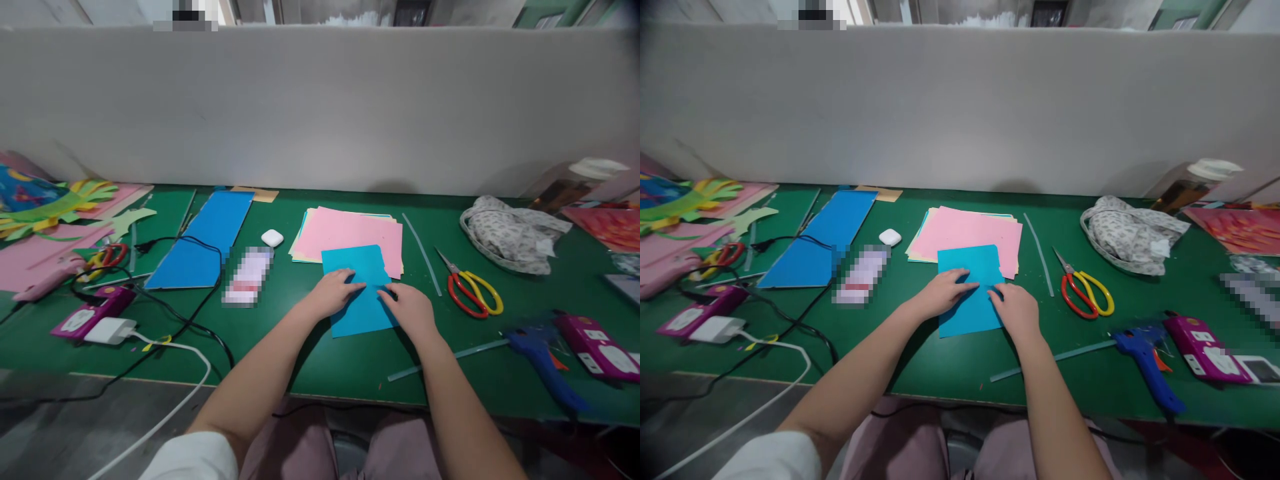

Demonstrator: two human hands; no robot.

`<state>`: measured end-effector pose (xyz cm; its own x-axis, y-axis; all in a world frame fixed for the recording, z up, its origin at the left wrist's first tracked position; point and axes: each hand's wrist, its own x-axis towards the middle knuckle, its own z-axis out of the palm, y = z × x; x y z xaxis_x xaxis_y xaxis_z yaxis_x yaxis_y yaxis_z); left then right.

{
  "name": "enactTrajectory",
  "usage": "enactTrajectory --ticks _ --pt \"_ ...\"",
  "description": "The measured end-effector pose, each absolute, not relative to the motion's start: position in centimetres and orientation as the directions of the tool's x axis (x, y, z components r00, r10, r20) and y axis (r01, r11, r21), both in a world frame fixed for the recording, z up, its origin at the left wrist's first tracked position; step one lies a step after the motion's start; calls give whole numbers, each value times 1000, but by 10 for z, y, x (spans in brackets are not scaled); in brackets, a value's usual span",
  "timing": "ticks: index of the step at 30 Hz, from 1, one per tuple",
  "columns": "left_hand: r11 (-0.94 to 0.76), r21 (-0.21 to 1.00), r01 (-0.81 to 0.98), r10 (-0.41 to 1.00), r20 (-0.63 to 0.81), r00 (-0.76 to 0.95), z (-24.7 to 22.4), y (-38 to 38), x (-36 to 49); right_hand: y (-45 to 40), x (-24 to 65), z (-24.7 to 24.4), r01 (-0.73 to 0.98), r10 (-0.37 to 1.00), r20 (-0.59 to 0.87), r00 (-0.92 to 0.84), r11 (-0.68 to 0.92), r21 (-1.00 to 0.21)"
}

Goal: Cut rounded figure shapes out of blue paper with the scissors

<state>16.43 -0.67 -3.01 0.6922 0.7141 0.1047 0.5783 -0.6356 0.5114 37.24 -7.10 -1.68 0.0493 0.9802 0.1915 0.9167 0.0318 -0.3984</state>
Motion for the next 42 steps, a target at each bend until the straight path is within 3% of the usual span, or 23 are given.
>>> enactTrajectory --ticks 11,28,42 --pt "-634 516 576 713 102 694 -34 -6 164 -81 362 -12 945 973 181 -144 190 -267" --pt "-602 616 508 700 100 707 -27 -1 160 -68 382 -23 921 973 216 -82 157 -357" --pt "-621 556 553 690 52 722 -28 0 158 -72 386 -12 901 976 182 -119 183 -393"
